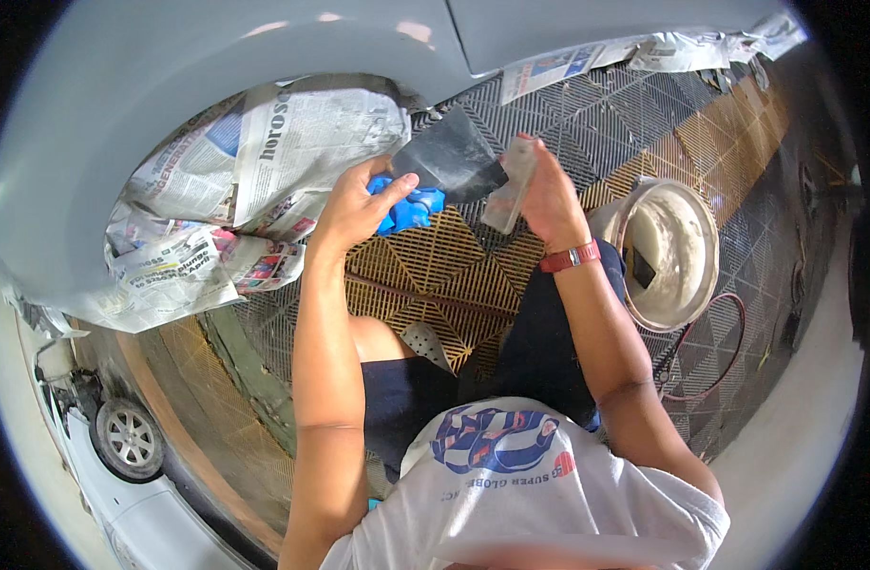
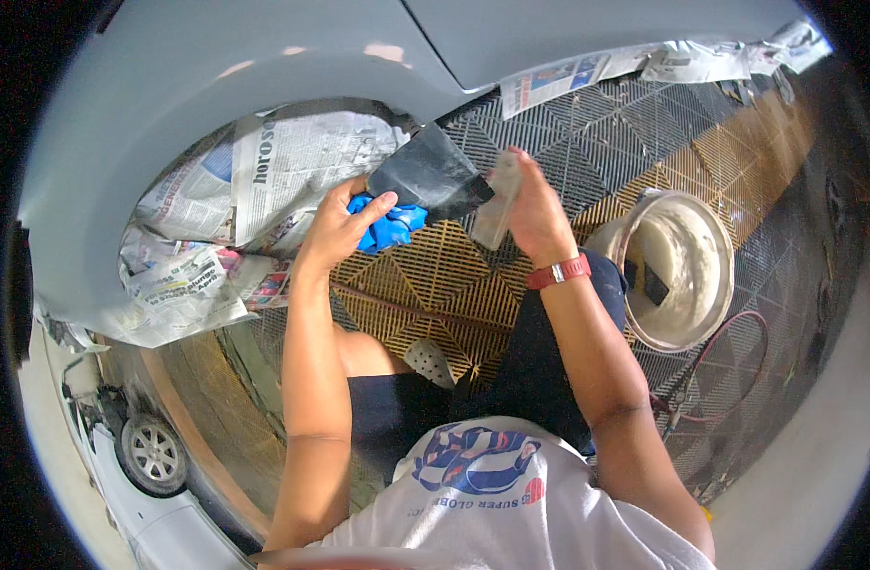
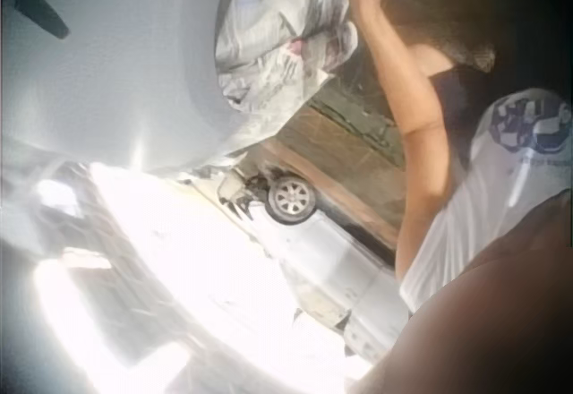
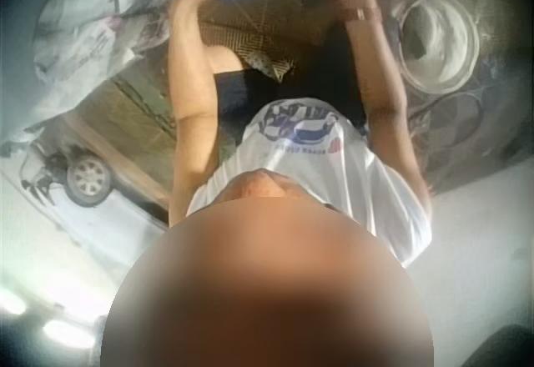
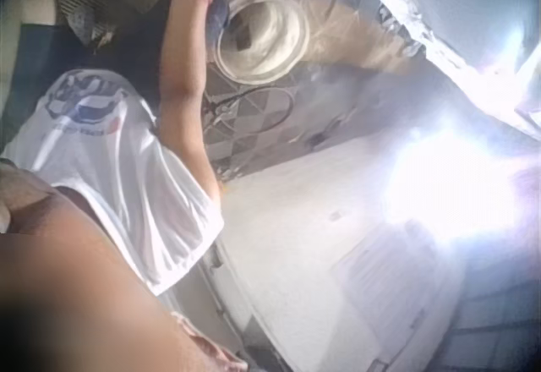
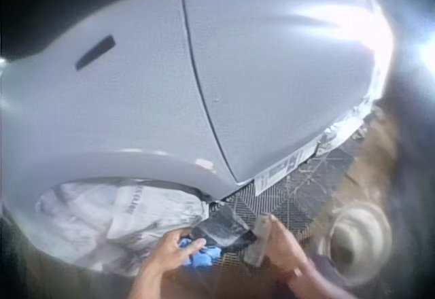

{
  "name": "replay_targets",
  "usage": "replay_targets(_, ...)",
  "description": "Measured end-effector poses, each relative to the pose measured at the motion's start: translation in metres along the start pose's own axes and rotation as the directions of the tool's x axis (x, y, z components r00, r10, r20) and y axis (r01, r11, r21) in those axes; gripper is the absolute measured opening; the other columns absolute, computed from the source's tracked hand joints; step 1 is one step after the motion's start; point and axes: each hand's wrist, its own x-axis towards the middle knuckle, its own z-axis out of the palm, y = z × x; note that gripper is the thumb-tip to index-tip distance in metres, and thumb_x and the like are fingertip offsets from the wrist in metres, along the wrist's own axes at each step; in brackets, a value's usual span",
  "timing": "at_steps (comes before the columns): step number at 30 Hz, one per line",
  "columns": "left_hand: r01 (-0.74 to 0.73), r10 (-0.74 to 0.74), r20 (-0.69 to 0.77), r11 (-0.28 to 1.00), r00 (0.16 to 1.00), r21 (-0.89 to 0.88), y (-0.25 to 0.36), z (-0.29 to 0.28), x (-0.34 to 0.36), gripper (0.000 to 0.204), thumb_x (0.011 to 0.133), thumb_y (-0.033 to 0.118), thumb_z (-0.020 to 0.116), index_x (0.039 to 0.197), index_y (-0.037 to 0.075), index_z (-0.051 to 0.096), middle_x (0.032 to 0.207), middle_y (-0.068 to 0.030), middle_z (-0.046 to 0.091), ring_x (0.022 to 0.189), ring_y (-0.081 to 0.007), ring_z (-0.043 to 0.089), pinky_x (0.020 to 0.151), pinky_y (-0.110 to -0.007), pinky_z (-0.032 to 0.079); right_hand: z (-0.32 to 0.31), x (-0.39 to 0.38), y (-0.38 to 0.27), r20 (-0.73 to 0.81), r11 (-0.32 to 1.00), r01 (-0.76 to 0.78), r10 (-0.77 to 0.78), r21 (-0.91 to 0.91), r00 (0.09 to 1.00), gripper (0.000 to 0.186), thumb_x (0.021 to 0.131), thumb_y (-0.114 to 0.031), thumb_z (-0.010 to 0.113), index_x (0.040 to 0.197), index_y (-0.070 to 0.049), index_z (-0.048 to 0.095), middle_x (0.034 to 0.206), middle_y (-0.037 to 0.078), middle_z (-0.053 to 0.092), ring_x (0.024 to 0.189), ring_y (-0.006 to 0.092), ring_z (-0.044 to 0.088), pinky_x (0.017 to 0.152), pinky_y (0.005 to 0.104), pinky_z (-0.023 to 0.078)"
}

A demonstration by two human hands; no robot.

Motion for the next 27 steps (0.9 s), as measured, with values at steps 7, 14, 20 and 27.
replay_targets(7,0.019,-0.035,0.056,0.966,0.998,0.259,0.004,0.008,0.004,0.046,0.093,0.044,0.08,0.107,0.0,0.076,0.098,-0.0155,0.075,0.09,-0.0313,0.071,0.083,-0.042,0.054,0.057,-0.025,0.005,0.24,0.533,0.472,-0.447,-0.702,0.862,0.063,0.107,-0.028,0.07,0.159,-0.005,0.042,0.135,0.016,0.067,0.118,0.0259,0.065,0.102,0.0409,0.054)
replay_targets(14,0.103,-0.117,0.229,0.992,0.966,0.07,0.015,0.026,0.014,0.036,0.096,0.033,0.081,0.111,0.001,0.077,0.096,-0.0078,0.077,0.091,-0.0144,0.068,0.085,-0.034,0.054,0.07,-0.034,0.023,0.351,0.267,0.503,-0.459,-0.822,0.816,0.043,0.102,-0.025,0.076,0.136,-0.004,0.062,0.122,0.016,0.069,0.112,0.0307,0.066,0.101,0.0401,0.052)
replay_targets(20,0.077,0.012,0.352,0.969,0.936,-0.236,0.009,0.033,0.019,0.039,0.103,0.033,0.075,0.13,0.004,0.076,0.116,-0.0049,0.078,0.108,-0.0126,0.068,0.1,-0.032,0.053,0.049,-0.018,0.031,0.233,0.697,0.419,-0.351,-0.582,0.907,0.039,0.114,-0.028,0.057,0.146,-0.005,0.059,0.129,0.008,0.069,0.117,0.0187,0.064,0.102,0.0362,0.052)
replay_targets(27,-0.108,0.122,0.405,0.992,0.906,-0.058,0.002,0.043,0.017,0.058,0.101,0.035,0.075,0.154,0.013,0.062,0.175,-0.0137,0.035,0.158,-0.0282,0.04,0.126,-0.047,0.037,0.037,-0.013,0.021,-0.001,0.991,0.132,-0.132,0.028,0.991,0.053,0.116,-0.045,0.05,0.147,-0.004,0.057,0.134,0.008,0.069,0.122,0.018,0.067,0.103,0.0354,0.056)
